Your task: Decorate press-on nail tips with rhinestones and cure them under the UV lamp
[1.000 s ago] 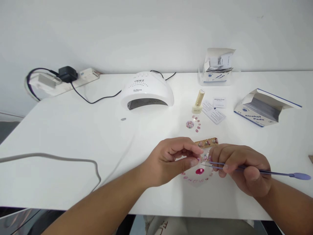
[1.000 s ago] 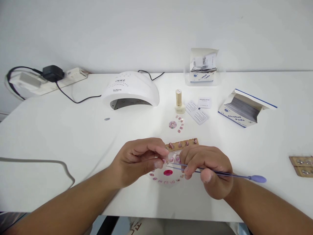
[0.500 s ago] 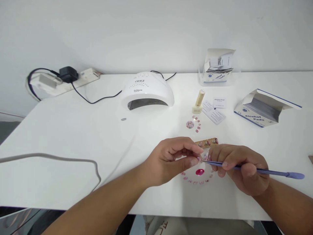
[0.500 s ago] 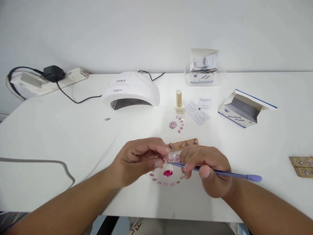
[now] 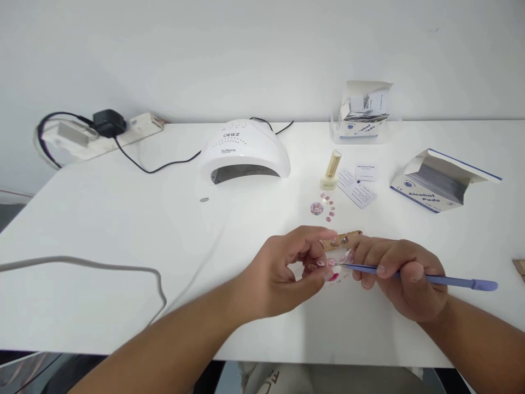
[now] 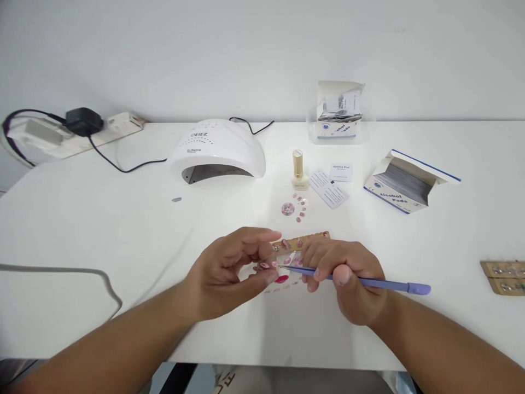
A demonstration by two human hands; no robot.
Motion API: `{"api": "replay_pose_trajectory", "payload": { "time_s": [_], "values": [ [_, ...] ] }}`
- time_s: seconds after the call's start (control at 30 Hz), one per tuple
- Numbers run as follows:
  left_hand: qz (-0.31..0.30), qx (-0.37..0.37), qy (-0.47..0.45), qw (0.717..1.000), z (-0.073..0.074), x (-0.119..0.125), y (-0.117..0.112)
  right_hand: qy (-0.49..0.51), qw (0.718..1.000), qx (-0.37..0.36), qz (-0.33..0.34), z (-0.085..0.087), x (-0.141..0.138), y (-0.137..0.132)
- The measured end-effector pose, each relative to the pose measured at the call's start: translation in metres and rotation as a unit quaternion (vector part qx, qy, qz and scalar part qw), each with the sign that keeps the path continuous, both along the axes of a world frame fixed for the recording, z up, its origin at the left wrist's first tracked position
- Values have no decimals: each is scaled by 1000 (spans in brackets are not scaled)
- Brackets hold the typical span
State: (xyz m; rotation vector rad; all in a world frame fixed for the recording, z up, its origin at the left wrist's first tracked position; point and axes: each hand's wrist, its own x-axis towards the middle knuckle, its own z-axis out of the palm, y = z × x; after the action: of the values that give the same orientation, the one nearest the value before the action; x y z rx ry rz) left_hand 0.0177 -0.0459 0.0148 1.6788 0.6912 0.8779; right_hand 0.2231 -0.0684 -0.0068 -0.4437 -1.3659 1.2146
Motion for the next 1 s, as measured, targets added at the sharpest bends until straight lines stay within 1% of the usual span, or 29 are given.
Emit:
{"api": "replay_pose_trajectory", "payload": {
  "time_s": [0.17, 0.3, 0.53, 0.63, 0.73, 0.8, 0.87, 0.93, 1.0],
  "values": [
    [-5, 32, 16, 999, 1, 2, -1, -13, 1000, 2, 2, 0, 0, 1],
    [-5, 42, 31, 999, 1, 2, 1, -17, 1000, 4, 4, 0, 0, 2],
    [-11, 23, 69, 997, -2, -1, 0, -42, 999, 10, -10, 1, 0, 2],
    [-5, 17, 73, 997, -1, -2, -1, -58, 998, 21, -34, 4, 2, 2],
    [33, 12, 64, 997, 5, -7, 5, -47, 996, 9, -72, 6, 4, 1],
    [79, 13, 57, 995, 10, -14, 14, -33, 996, -9, -86, 8, 5, 1],
    [135, 9, 70, 988, 15, -22, 27, -27, 995, -21, -89, 8, 6, 2],
    [181, -13, 120, 976, 17, -30, 41, -31, 996, -25, -85, 7, 7, 3],
    [199, -27, 188, 961, 15, -37, 52, -38, 996, -33, -70, 6, 8, 5]
  ]
}}
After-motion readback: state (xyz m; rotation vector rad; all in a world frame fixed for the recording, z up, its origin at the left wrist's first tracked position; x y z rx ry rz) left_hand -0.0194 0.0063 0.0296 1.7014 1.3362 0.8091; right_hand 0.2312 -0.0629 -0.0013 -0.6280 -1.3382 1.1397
